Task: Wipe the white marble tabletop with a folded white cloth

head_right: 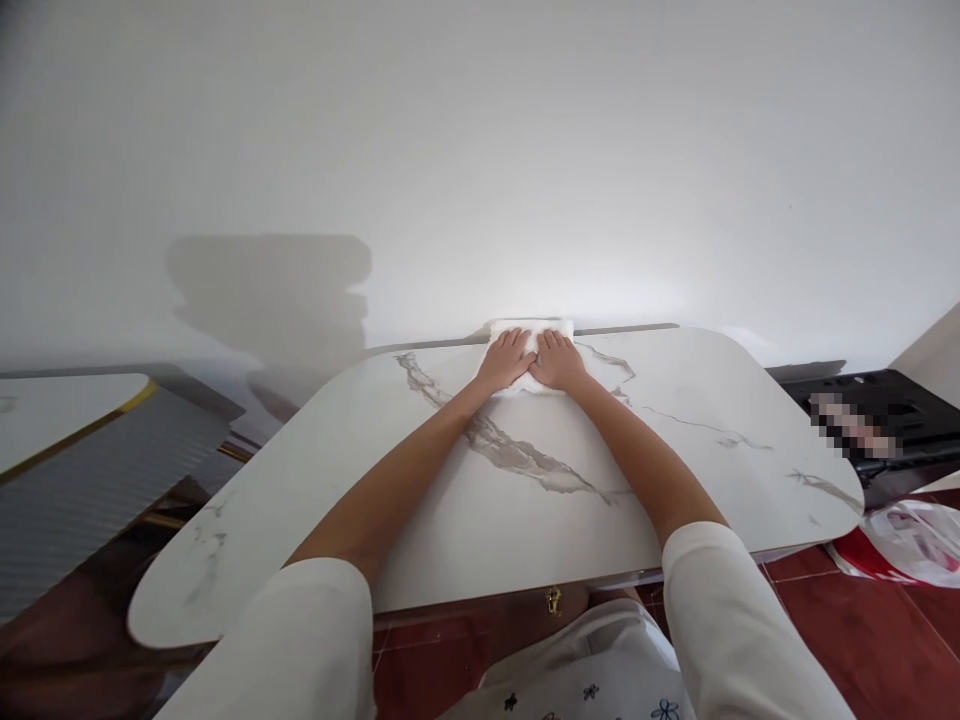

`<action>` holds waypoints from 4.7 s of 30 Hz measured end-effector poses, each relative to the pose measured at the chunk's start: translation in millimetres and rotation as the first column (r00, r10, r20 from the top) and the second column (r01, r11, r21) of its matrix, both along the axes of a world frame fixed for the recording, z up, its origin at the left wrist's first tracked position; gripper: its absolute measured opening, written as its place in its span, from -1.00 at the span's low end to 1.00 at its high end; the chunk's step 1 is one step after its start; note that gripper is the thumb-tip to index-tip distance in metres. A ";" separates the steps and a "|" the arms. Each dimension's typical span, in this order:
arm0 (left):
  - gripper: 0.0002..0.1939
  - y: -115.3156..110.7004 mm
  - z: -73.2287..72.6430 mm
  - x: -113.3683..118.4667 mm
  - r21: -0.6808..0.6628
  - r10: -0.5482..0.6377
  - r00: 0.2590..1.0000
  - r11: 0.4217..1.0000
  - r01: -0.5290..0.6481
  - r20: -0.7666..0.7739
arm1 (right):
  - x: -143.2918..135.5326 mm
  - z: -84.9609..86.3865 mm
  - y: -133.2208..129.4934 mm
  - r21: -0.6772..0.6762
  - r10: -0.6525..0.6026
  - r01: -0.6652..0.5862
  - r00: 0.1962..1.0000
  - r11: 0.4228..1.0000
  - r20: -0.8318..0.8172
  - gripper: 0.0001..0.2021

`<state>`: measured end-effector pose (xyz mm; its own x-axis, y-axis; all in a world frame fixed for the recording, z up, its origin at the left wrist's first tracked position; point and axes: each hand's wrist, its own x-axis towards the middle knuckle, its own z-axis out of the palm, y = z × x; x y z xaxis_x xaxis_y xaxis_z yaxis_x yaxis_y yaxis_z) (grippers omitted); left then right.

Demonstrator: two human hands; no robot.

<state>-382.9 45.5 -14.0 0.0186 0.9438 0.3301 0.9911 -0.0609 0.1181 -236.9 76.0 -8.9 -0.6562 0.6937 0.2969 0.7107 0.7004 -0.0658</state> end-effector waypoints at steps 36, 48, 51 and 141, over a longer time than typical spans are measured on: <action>-0.34 -259.2 -2.8 59.4 -0.052 0.035 0.999 0.998 -0.034 0.021 | 71.6 5.3 -247.6 -0.134 0.136 -0.153 0.983 0.979 -0.127 -0.34; -0.36 -214.8 -4.7 77.7 -0.037 -0.012 0.999 0.999 0.014 0.035 | 87.7 6.6 -209.1 -0.105 0.092 -0.095 0.995 0.990 -0.038 -0.34; -0.39 -184.2 -1.2 65.8 -0.058 0.017 0.999 0.998 -0.014 0.044 | 74.5 7.3 -177.0 -0.098 0.097 -0.097 0.995 0.990 -0.012 -0.33; -0.39 -232.9 12.0 150.8 -0.121 0.057 0.998 0.991 -0.053 0.034 | 137.2 0.0 -209.5 -0.050 -0.053 0.053 0.999 0.997 0.000 -0.43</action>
